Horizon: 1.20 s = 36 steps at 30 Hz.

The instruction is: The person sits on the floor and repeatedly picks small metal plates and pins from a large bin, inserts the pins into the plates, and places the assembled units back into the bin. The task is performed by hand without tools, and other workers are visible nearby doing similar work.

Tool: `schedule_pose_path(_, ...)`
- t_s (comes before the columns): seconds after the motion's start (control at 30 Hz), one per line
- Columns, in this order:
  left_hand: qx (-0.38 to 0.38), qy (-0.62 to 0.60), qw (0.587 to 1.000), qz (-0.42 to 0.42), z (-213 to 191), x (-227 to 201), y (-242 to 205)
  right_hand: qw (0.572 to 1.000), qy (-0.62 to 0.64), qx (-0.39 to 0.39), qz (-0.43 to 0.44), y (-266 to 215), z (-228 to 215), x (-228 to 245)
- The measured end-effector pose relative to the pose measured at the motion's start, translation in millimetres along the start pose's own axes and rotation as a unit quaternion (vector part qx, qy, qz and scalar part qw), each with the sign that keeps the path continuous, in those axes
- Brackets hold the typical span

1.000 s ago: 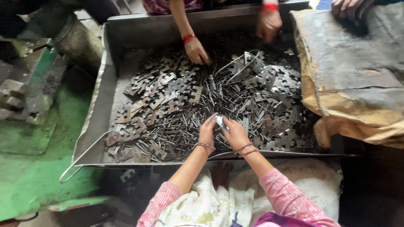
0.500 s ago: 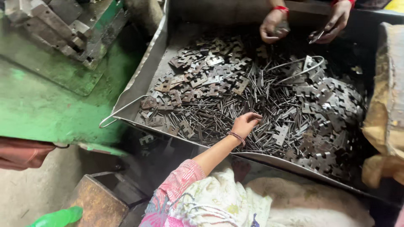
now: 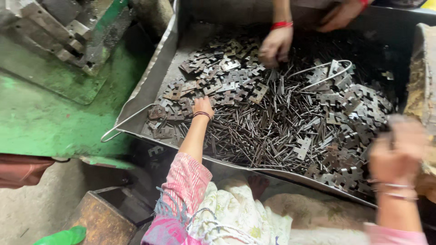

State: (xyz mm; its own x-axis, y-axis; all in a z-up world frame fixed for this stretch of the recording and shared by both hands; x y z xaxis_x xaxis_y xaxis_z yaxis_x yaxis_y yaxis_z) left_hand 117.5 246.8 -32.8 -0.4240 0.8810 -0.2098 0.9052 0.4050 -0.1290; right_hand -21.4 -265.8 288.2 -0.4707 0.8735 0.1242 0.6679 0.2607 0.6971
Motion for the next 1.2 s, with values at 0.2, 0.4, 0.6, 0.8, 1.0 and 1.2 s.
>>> schedule_pose_path(0.2, 0.062, 0.024, 0.996, -0.061, 0.8, 8.0, 1.1, 0.959, 0.196, 0.152, 0.134, -93.5, 107.2, 62.9)
schedule_pose_path(0.4, 0.039, -0.014, 0.999, -0.018, -47.2, 7.3, -35.0, 0.936, 0.229, 0.195, 0.184, -117.8, 131.5, 53.4)
schedule_pose_path(0.6, -0.085, -0.112, 0.978, 0.152, -73.3, -48.3, -71.7, 0.92, 0.193, 0.288, 0.183, -120.0, 143.3, 52.6)
schedule_pose_path(0.8, -0.045, -0.177, 0.917, 0.354, -66.6, -134.3, -121.2, 0.91, 0.157, 0.325, 0.204, -111.0, 134.8, 60.1)
schedule_pose_path(1.0, -0.034, -0.123, 0.947, 0.294, -74.5, -142.9, -105.2, 0.925, 0.147, 0.286, 0.204, -112.4, 129.9, 64.5)
schedule_pose_path(1.2, 0.068, -0.274, 0.949, 0.139, -98.6, -96.9, -78.2, 0.929, 0.155, 0.278, 0.191, -110.6, 128.6, 66.1)
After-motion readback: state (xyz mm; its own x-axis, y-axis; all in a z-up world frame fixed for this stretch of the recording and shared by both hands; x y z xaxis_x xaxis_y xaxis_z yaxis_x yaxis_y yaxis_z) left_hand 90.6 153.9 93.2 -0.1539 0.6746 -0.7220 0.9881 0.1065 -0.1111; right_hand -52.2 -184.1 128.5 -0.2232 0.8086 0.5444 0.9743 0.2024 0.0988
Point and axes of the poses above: each hand's wrist, its own y-axis towards the middle knuckle, its own z-axis out of the palm, x = y × z, the point moved 2 cm from there along y, towards the middle knuckle, and after that the axes turned 5 degrees about -z, right-handed, at the moved point
